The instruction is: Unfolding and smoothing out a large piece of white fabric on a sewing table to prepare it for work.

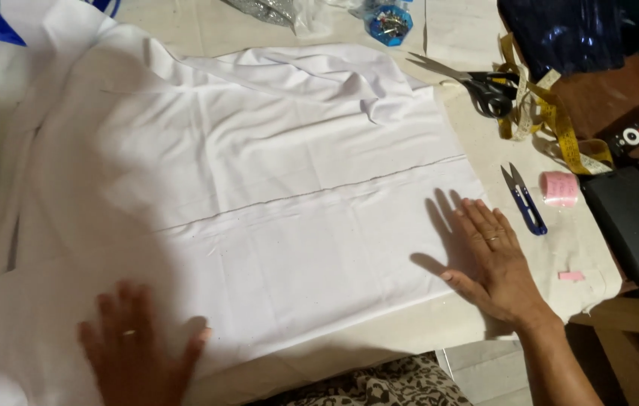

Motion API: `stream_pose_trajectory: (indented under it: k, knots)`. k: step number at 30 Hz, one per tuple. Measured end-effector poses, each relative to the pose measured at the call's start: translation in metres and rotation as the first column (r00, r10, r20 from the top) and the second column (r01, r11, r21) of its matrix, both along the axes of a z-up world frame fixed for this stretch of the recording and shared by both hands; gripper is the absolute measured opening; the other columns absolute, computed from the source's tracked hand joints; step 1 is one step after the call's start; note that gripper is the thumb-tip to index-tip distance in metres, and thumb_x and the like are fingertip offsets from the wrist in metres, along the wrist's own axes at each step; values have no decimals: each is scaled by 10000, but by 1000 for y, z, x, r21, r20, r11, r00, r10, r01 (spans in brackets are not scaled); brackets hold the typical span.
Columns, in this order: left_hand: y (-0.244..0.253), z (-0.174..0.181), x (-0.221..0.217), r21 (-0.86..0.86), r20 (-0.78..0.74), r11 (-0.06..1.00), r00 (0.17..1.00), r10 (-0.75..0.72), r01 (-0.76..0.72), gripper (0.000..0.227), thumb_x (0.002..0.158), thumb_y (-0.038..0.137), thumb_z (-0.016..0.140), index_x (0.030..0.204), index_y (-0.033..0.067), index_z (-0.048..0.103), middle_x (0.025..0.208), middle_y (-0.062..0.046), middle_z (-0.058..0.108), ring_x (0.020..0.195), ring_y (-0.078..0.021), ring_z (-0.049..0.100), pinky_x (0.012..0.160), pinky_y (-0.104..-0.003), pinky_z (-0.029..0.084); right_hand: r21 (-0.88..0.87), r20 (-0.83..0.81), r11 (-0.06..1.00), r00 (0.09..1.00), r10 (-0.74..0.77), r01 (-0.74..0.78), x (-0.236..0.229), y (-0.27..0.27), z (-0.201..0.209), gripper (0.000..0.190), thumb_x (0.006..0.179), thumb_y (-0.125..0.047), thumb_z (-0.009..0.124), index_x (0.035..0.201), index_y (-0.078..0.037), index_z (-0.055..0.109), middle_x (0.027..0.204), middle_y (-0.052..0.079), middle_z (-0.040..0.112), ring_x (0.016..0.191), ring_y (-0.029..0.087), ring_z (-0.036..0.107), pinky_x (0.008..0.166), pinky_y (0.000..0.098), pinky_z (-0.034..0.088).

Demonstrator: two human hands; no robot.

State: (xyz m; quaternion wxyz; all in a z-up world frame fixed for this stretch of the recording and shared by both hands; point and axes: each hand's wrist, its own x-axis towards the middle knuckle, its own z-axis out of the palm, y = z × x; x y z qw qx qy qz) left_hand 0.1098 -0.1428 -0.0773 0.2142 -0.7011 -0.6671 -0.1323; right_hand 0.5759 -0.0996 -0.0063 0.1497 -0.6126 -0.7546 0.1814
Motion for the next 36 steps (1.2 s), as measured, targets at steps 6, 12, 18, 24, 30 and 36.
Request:
stream_pose_trajectory:
  k: [6, 12, 18, 24, 30, 36]
  knots:
    - [3, 31, 82, -211, 357, 698, 719, -596, 684, 843, 946, 701, 213, 1562, 124, 225, 1671, -110, 103, 1559, -308, 52, 1256, -527, 26, -579, -690, 745, 289, -664, 331, -17, 21, 42, 581, 800, 116, 380, 1342, -60, 495, 1478, 131, 553, 1261, 274, 579, 935, 387, 542]
    - [29, 23, 178, -287, 181, 406, 465, -866, 868, 976, 890, 816, 250, 1557, 104, 261, 1640, -119, 213, 1538, -292, 130, 1267, -475, -27, 287, 1, 935, 977, 215, -207, 113, 110, -31, 238, 914, -1, 725, 1146, -24, 678, 1153, 150, 700, 1068, 327, 647, 864, 435, 540]
    - [44, -15, 246, -298, 176, 339, 401, -899, 892, 943, 699, -46, 343, 1586, 103, 60, 1664, -122, 18, 1552, -293, -15, 1267, -491, -80, -441, 51, 888, 991, -125, 135, 49, 164, 34, 339, 856, -161, 765, 1156, -102, 620, 1127, 76, 636, 1024, 228, 596, 880, 327, 481]
    - [45, -18, 275, -341, 158, 331, 401, -902, 880, 1001, 671, -63, 374, 1592, 123, 28, 1669, -110, -7, 1554, -290, -32, 1263, -492, -76, -542, 30, 839, 999, -38, 48, 56, 177, 29, 77, 924, -194, 726, 954, -129, 697, 915, 27, 662, 863, 154, 592, 771, 282, 457]
    - [46, -14, 296, -371, 163, 316, 396, -904, 873, 861, 789, 100, 372, 1584, 110, 41, 1665, -115, -6, 1551, -307, -42, 1257, -496, -93, -418, -199, 904, 980, 2, -87, 71, 173, 25, 78, 951, -153, 718, 950, -119, 648, 843, -1, 623, 763, 122, 564, 707, 270, 474]
    - [45, -16, 313, -387, 146, 339, 420, -896, 858, 858, 928, 565, 359, 1583, 105, 51, 1661, -135, -5, 1546, -330, -47, 1246, -525, -83, -411, -148, 911, 989, -20, -43, 68, 172, 9, 77, 963, -146, 679, 1028, -122, 647, 924, 16, 659, 839, 146, 605, 765, 284, 497]
